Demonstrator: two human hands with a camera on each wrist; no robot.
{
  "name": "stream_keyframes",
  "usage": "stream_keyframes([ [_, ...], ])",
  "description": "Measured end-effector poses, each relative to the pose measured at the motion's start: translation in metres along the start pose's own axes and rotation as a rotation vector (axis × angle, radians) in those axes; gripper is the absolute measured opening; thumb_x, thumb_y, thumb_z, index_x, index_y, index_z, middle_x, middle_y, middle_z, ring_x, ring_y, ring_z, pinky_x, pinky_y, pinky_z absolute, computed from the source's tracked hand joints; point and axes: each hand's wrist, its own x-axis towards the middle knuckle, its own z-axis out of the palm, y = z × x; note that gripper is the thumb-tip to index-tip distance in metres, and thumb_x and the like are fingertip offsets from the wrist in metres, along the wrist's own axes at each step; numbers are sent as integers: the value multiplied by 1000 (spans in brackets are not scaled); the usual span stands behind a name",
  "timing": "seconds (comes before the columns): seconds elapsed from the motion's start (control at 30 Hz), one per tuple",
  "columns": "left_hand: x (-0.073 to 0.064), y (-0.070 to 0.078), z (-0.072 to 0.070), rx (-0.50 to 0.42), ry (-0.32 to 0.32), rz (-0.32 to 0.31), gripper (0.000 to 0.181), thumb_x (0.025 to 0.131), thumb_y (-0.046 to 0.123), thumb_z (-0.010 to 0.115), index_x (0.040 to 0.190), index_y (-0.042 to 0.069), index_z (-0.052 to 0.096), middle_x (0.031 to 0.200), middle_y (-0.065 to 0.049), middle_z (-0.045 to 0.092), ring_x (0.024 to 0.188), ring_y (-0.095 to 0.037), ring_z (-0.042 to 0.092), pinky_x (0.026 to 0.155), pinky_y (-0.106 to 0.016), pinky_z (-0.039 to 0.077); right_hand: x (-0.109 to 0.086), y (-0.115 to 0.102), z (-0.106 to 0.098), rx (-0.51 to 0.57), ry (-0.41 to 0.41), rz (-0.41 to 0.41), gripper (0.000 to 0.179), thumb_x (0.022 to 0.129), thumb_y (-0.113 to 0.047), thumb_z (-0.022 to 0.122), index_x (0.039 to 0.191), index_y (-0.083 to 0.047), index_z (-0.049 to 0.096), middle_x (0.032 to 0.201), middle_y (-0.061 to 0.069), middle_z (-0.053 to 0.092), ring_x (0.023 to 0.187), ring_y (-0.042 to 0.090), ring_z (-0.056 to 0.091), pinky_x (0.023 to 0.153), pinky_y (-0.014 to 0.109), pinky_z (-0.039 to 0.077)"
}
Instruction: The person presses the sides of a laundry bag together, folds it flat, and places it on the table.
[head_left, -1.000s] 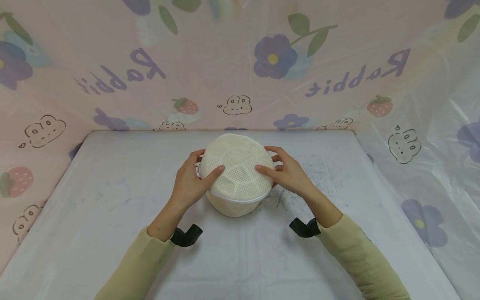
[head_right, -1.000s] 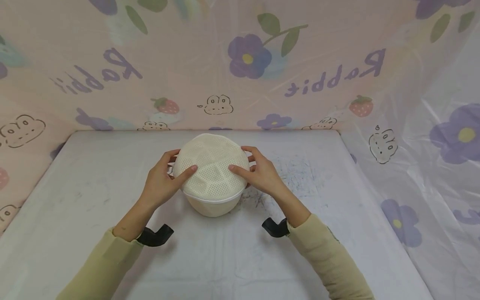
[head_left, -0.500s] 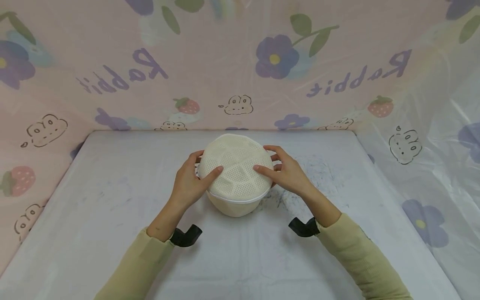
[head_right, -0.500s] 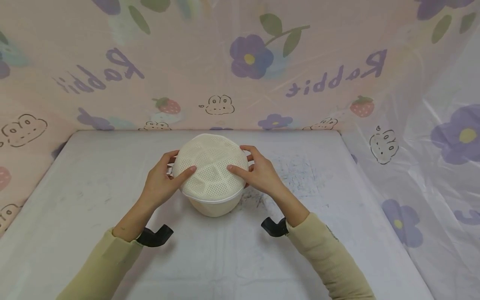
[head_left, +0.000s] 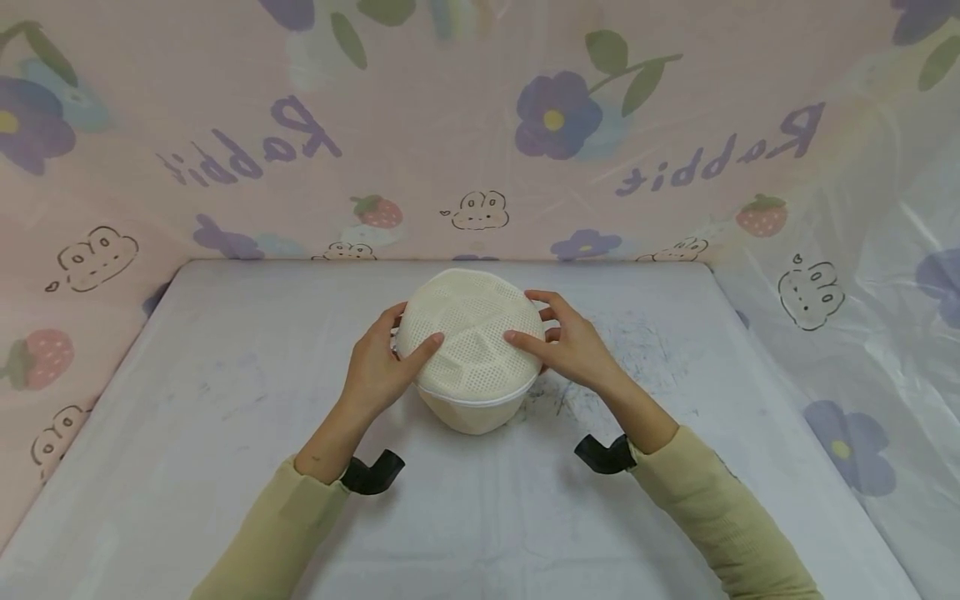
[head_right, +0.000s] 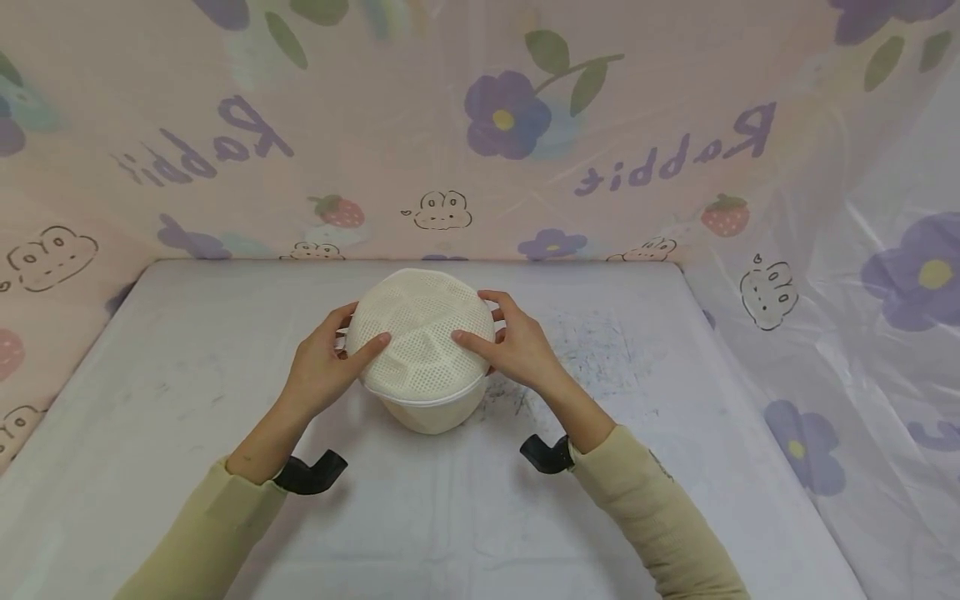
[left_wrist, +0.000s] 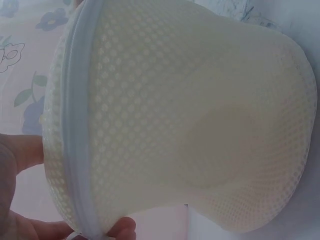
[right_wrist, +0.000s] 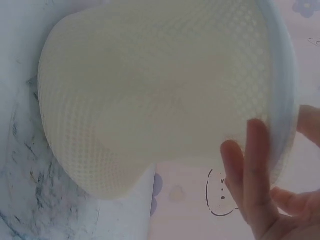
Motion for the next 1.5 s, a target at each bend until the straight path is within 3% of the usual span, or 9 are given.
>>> stream_keyframes([
  [0.17, 0, 1, 1, -8, -11, 4, 75, 89, 40, 65, 146, 2, 35, 136, -21, 49, 115, -38, 56, 93, -49, 50, 0, 1, 1, -41, 17, -18, 76, 86, -43, 69, 149, -19, 33, 136, 17, 48, 99, 31, 64, 66, 32, 54],
  [0.43, -1, 0, 3, 51, -2, 46, 78, 91, 39, 63, 149, 1, 29, 145, -21, 44, 126, -37, 49, 102, -51, 43, -2, 3, 4, -91, 63, -139, 71, 87, -37, 69, 147, -14, 38, 147, 13, 42, 112, 32, 58, 75, 37, 56],
  [0.6, -2, 0, 4, 92, 39, 114, 74, 91, 35, 63, 147, -2, 33, 147, -22, 41, 136, -39, 38, 111, -54, 31, -3, 4, 6, -100, 87, -202, 67, 88, -32, 69, 145, -10, 42, 147, 16, 42, 120, 32, 54, 83, 41, 55],
  [0.77, -4, -1, 6, 162, 93, 200, 69, 90, 32, 63, 145, -1, 38, 148, -23, 38, 137, -40, 34, 113, -56, 24, -5, 4, 8, -179, 126, -282, 62, 89, -32, 68, 142, -7, 46, 150, 19, 37, 132, 37, 44, 98, 53, 46],
  [0.93, -6, -1, 9, 197, 142, 294, 60, 90, 28, 64, 141, 2, 45, 150, -21, 36, 137, -38, 32, 112, -56, 26, -5, 7, 11, -255, 181, -382, 55, 89, -30, 68, 136, -7, 53, 151, 17, 37, 138, 38, 35, 106, 61, 33],
  [1.0, -7, 0, 10, 207, 147, 334, 56, 91, 25, 63, 139, 2, 48, 150, -20, 36, 138, -38, 33, 111, -56, 28, -5, 7, 12, -266, 189, -421, 53, 89, -28, 68, 135, -7, 54, 150, 16, 38, 138, 37, 36, 107, 59, 34],
  [1.23, -7, 1, 13, 292, 95, 441, 46, 97, 17, 55, 140, 3, 48, 151, -18, 37, 141, -34, 32, 112, -52, 30, -7, 8, 14, -315, 152, -536, 45, 93, -20, 62, 136, -7, 53, 149, 15, 41, 138, 32, 39, 108, 52, 36],
  [1.5, -8, 0, 14, 372, 35, 474, 45, 100, 20, 48, 142, 5, 46, 153, -17, 33, 144, -33, 27, 114, -51, 28, -8, 8, 16, -373, 76, -517, 50, 95, -27, 60, 141, -10, 49, 151, 12, 39, 140, 31, 35, 110, 52, 33],
])
